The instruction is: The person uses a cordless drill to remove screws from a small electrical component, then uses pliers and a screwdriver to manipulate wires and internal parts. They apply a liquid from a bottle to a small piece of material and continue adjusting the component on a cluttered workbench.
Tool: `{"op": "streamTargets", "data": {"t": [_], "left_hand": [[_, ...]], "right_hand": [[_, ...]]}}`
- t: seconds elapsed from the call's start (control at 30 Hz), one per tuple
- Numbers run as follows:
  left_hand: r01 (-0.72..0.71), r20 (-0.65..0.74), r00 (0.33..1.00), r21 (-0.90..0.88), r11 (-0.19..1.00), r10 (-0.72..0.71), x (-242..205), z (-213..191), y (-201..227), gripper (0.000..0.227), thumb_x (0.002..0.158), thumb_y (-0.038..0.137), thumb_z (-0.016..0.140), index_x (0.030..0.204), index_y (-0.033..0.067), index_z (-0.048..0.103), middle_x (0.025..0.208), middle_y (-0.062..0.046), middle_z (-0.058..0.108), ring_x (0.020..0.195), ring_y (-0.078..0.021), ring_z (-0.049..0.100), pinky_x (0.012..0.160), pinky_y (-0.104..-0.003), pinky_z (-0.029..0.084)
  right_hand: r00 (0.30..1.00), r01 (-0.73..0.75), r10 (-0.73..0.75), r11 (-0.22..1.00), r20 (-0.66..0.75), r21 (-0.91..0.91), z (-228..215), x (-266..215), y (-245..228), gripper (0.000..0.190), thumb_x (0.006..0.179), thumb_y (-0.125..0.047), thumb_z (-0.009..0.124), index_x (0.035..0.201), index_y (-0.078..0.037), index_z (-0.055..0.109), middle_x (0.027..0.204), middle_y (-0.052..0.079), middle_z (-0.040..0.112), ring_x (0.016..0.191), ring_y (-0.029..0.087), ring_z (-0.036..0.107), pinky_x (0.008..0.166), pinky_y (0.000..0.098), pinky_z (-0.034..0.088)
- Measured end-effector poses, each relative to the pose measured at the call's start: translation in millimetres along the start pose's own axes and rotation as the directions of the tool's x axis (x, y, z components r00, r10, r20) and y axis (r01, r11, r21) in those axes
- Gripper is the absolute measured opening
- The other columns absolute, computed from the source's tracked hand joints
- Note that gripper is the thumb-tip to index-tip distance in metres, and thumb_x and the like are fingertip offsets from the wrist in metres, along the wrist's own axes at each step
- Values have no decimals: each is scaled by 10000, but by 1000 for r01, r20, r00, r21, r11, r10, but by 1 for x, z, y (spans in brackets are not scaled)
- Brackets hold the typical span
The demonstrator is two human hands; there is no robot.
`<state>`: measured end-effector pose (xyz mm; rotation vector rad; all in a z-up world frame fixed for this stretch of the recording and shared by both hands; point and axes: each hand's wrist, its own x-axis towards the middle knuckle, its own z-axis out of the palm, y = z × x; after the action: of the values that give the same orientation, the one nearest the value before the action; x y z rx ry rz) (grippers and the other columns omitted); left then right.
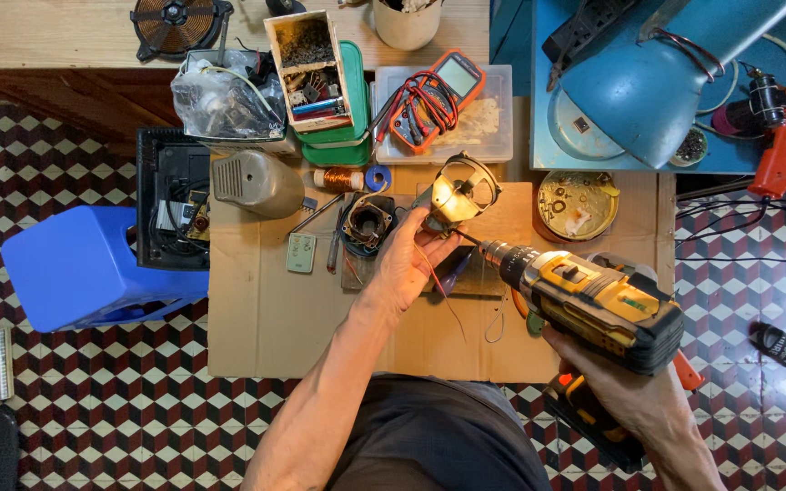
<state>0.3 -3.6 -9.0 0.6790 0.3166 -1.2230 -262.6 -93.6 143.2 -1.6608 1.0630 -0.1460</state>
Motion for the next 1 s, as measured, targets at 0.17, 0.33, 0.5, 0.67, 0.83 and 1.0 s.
{"op": "streamTargets", "data": {"t": [0.17,0.33,0.5,0.67,0.83,1.0], "left_hand": [[25,13,1000,3,1000,-25,-1,-4,-1,383,996,262,615,1280,6,587,1176,-169,680,1070,-309,718,964,-394,593],[2,30,1000,45,999,-4,-7,4,3,371,977,268,612,1268,37,595,1184,-114,685,1074,-268,694,947,-384,592],[-92,71,994,205,974,79,-18,14,5,386,969,298,670,1219,9,616,1124,-121,689,1052,-230,689,954,-368,603],[-128,-10,990,341,931,140,-20,29,7,408,921,331,713,1196,35,655,1094,-89,692,997,-207,686,932,-354,593],[-153,-4,986,366,918,165,-32,34,10,425,918,360,682,1231,72,673,1135,-55,711,1020,-174,690,912,-333,588],[-183,7,980,423,888,199,-35,35,12,452,933,366,669,1258,53,678,1150,-63,714,1033,-165,691,922,-326,597]], "right_hand": [[998,-38,39,999,40,-29,-1,0,6,331,779,-171,782,1088,-54,758,942,67,794,804,154,772,685,334,622],[998,-57,59,992,13,-115,-4,1,-12,367,776,-229,788,1101,-61,751,882,77,801,731,168,759,634,329,660],[981,-183,191,967,26,-180,-1,9,-37,330,825,-287,801,1059,-61,747,785,81,765,639,166,712,594,355,629],[991,-131,134,983,16,-127,5,9,-46,320,801,-255,791,1042,-49,749,724,77,708,593,146,616,542,330,569],[999,-21,24,996,38,-84,8,7,-41,300,811,-233,778,1047,-49,753,762,39,741,606,115,625,531,292,565],[991,-124,129,986,42,-111,9,5,-36,303,820,-227,791,1072,-60,782,782,69,745,612,143,630,529,312,577]]}}
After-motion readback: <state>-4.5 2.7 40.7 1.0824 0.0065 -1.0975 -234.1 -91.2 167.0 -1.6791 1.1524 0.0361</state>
